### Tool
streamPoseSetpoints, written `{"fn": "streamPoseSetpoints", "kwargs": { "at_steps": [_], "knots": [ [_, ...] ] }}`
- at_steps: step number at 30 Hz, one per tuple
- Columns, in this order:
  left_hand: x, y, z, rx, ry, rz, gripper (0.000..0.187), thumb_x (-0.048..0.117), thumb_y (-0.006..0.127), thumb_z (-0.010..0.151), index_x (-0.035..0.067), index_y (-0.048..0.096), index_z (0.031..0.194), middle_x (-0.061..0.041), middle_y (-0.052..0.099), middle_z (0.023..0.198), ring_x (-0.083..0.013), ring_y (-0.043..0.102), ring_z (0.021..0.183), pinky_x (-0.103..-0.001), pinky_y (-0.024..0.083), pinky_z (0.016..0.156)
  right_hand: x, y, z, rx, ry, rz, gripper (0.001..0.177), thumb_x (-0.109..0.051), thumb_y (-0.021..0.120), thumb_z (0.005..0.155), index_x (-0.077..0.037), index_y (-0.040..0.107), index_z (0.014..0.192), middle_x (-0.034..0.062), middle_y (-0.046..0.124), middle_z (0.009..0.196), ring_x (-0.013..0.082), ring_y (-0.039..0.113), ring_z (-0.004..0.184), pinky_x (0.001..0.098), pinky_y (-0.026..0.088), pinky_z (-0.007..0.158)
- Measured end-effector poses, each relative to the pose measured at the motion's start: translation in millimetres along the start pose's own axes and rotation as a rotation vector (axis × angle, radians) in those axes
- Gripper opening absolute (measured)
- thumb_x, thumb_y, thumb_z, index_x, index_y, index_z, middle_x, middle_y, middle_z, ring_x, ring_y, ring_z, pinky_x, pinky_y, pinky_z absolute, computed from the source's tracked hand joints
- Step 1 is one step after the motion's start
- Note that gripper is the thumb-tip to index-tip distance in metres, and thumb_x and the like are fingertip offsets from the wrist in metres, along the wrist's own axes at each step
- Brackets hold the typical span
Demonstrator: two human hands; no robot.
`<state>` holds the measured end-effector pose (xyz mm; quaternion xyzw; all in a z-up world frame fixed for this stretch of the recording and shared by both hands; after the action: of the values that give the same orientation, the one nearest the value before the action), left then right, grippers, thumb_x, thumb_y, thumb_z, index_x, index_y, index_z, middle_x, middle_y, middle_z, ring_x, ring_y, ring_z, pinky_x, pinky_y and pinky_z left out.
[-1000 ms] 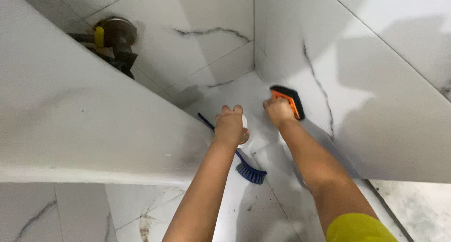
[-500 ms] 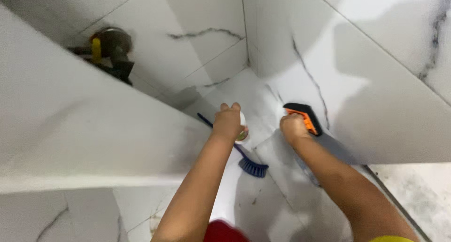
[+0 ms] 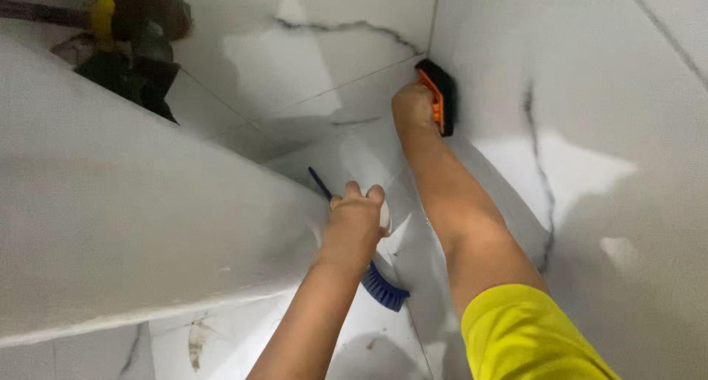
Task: The person scrubs the tiled wall next to a sink with an orange sponge, then scrubs the sink basin and faucet. The person rinses the sponge and washes their hands under running water.
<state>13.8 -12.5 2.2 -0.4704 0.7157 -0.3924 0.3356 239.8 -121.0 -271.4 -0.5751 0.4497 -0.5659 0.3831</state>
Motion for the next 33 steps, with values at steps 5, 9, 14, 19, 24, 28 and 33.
{"fn": "streamPoseSetpoints", "kwargs": {
  "at_steps": [5, 9, 14, 19, 24, 28, 33],
  "knots": [
    [0, -2, 7, -0.045, -0.076, -0.069, 0.069, 0.025, 0.089, 0.072, 0.012, 0.055, 0.131, -0.019, 0.05, 0.136, -0.0432, 0.058, 0.116, -0.044, 0.061, 0.083, -17, 33, 4, -0.135, -0.051, 0.179, 0.047, -0.016, 0.073, 0.084, 0.001, 0.066, 0.126, 0.0163, 0.07, 0.118, 0.024, 0.07, 0.093, 0.0341, 0.058, 0.065],
    [-7, 6, 10, -0.061, -0.073, -0.053, 0.059, 0.027, 0.087, 0.077, 0.01, 0.056, 0.124, -0.02, 0.052, 0.129, -0.043, 0.059, 0.117, -0.042, 0.061, 0.086, -33, 44, 6, -0.243, -0.058, 0.254, 0.043, -0.016, 0.071, 0.085, 0.0, 0.067, 0.125, 0.016, 0.071, 0.117, 0.0245, 0.071, 0.094, 0.0349, 0.058, 0.066],
    [-5, 16, 11, -0.03, -0.08, -0.067, 0.053, 0.026, 0.087, 0.078, 0.011, 0.058, 0.12, -0.02, 0.052, 0.13, -0.0434, 0.06, 0.118, -0.041, 0.062, 0.086, -40, 59, -5, -0.331, -0.031, 0.31, 0.039, -0.016, 0.07, 0.087, -0.002, 0.069, 0.123, 0.0156, 0.072, 0.117, 0.025, 0.072, 0.096, 0.036, 0.059, 0.068],
    [-2, 10, 5, 0.001, -0.068, -0.09, 0.055, 0.023, 0.088, 0.076, 0.01, 0.056, 0.119, -0.017, 0.052, 0.128, -0.0453, 0.058, 0.12, -0.041, 0.063, 0.083, -65, 70, -78, -0.385, -0.106, 0.285, 0.036, -0.015, 0.068, 0.088, -0.003, 0.07, 0.122, 0.0152, 0.073, 0.116, 0.0256, 0.072, 0.097, 0.037, 0.059, 0.07],
    [-4, 7, 2, -0.027, -0.064, -0.076, 0.061, 0.025, 0.089, 0.075, 0.009, 0.054, 0.123, -0.019, 0.051, 0.127, -0.0462, 0.058, 0.118, -0.041, 0.062, 0.085, -68, 73, -138, -0.384, -0.14, 0.254, 0.032, -0.015, 0.067, 0.09, -0.005, 0.072, 0.12, 0.0148, 0.073, 0.115, 0.0262, 0.073, 0.098, 0.038, 0.06, 0.072],
    [-3, 9, -1, 0.001, -0.045, -0.095, 0.058, 0.021, 0.088, 0.076, 0.009, 0.056, 0.123, -0.02, 0.052, 0.127, -0.0465, 0.057, 0.119, -0.04, 0.062, 0.085, -39, 67, -148, -0.354, -0.129, 0.246, 0.03, -0.015, 0.066, 0.091, -0.006, 0.073, 0.119, 0.0145, 0.074, 0.114, 0.0267, 0.073, 0.099, 0.0388, 0.06, 0.073],
    [-3, 6, -7, 0.034, -0.032, -0.128, 0.057, 0.018, 0.089, 0.075, 0.009, 0.058, 0.122, -0.018, 0.053, 0.126, -0.0454, 0.057, 0.12, -0.04, 0.061, 0.087, -14, 55, -175, -0.371, -0.113, 0.28, 0.027, -0.015, 0.064, 0.093, -0.007, 0.075, 0.117, 0.0141, 0.075, 0.114, 0.0273, 0.074, 0.101, 0.0399, 0.06, 0.075]
  ]
}}
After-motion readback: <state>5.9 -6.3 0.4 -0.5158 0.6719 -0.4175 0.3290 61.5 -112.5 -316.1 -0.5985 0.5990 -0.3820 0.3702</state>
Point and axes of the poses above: each hand's wrist, its own z-axis towards the middle knuckle, its own y-axis out of the palm, x = y × z, the point moved 1 cm from there along z, towards the middle knuckle
